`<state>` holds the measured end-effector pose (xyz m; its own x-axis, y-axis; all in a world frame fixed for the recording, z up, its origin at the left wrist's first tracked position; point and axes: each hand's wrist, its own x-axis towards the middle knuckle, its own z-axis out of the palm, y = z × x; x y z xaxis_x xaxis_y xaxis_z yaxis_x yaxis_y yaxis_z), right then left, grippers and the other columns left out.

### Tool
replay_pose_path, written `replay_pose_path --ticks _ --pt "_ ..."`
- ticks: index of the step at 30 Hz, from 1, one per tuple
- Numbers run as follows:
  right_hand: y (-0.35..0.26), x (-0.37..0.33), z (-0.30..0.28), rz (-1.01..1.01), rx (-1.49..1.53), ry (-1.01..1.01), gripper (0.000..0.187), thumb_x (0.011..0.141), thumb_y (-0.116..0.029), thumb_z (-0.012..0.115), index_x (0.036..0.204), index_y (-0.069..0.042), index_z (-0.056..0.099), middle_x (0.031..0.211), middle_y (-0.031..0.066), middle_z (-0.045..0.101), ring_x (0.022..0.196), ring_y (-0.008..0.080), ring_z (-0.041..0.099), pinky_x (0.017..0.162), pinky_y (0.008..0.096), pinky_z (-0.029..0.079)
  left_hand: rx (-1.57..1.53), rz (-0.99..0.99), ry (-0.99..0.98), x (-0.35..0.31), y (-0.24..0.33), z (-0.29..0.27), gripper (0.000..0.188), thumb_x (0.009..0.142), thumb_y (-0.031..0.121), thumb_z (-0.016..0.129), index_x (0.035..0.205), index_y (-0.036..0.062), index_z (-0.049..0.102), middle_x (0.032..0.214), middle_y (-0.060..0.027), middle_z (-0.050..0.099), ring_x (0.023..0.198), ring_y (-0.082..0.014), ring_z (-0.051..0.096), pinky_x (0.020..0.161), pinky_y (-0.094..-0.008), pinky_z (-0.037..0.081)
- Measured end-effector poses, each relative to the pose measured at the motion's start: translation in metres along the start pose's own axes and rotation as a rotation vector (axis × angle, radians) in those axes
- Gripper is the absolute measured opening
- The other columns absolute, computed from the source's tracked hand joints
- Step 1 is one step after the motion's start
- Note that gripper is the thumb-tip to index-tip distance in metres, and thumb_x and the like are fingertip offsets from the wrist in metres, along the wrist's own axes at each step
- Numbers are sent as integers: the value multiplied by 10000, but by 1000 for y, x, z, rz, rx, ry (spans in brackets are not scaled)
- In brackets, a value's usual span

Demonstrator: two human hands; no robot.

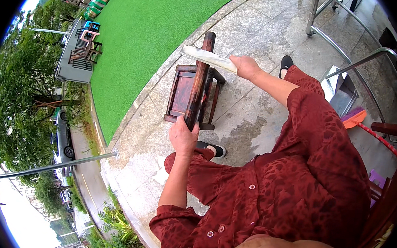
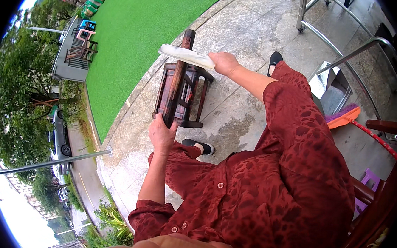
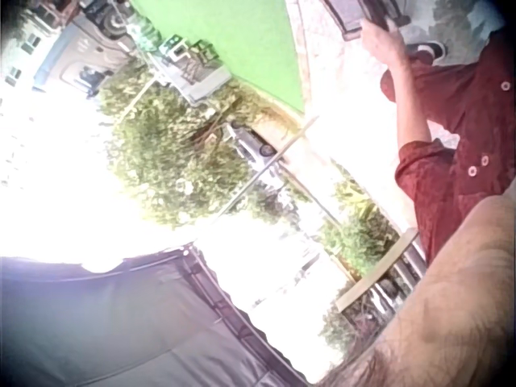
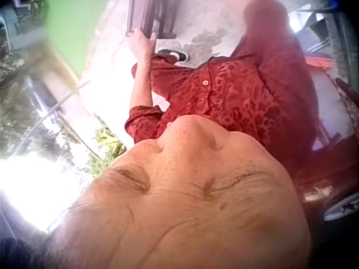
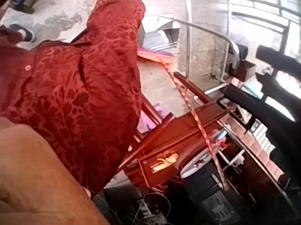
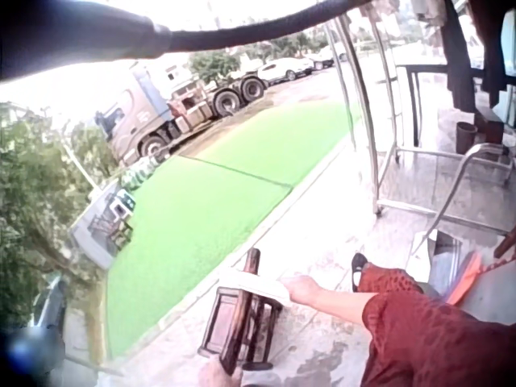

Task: The person sands a wooden chair using a sanding block. They hold the chair with one hand and rub the sanding block along the legs and frame with the other hand, focusing on smoothing the wood surface.

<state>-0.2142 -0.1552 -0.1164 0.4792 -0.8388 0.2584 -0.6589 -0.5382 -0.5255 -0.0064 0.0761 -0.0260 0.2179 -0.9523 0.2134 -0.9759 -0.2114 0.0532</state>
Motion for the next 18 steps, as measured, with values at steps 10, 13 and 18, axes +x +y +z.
replay_pose_path --ticks 10,13,18 --pt "-54 -45 49 -263 257 5 114 763 -216 524 804 -111 506 722 143 612 703 352 610 586 426 480 -26 1 32 -3 -4 4 401 667 262 671 953 29 513 746 -170 586 718 -357 565 650 -463 437" --pt "1 -22 54 19 241 138 95 761 -177 538 834 -117 529 740 149 612 724 362 603 603 440 475 8 -21 -14 2 5 2 421 666 262 676 986 45 509 766 -173 592 748 -354 571 679 -453 442" --pt "-30 -30 28 118 407 41 161 709 -73 542 868 -87 523 761 177 610 744 370 601 631 465 464 -2 -64 -52 0 4 0 416 666 253 671 987 42 509 775 -180 587 760 -366 562 697 -464 433"
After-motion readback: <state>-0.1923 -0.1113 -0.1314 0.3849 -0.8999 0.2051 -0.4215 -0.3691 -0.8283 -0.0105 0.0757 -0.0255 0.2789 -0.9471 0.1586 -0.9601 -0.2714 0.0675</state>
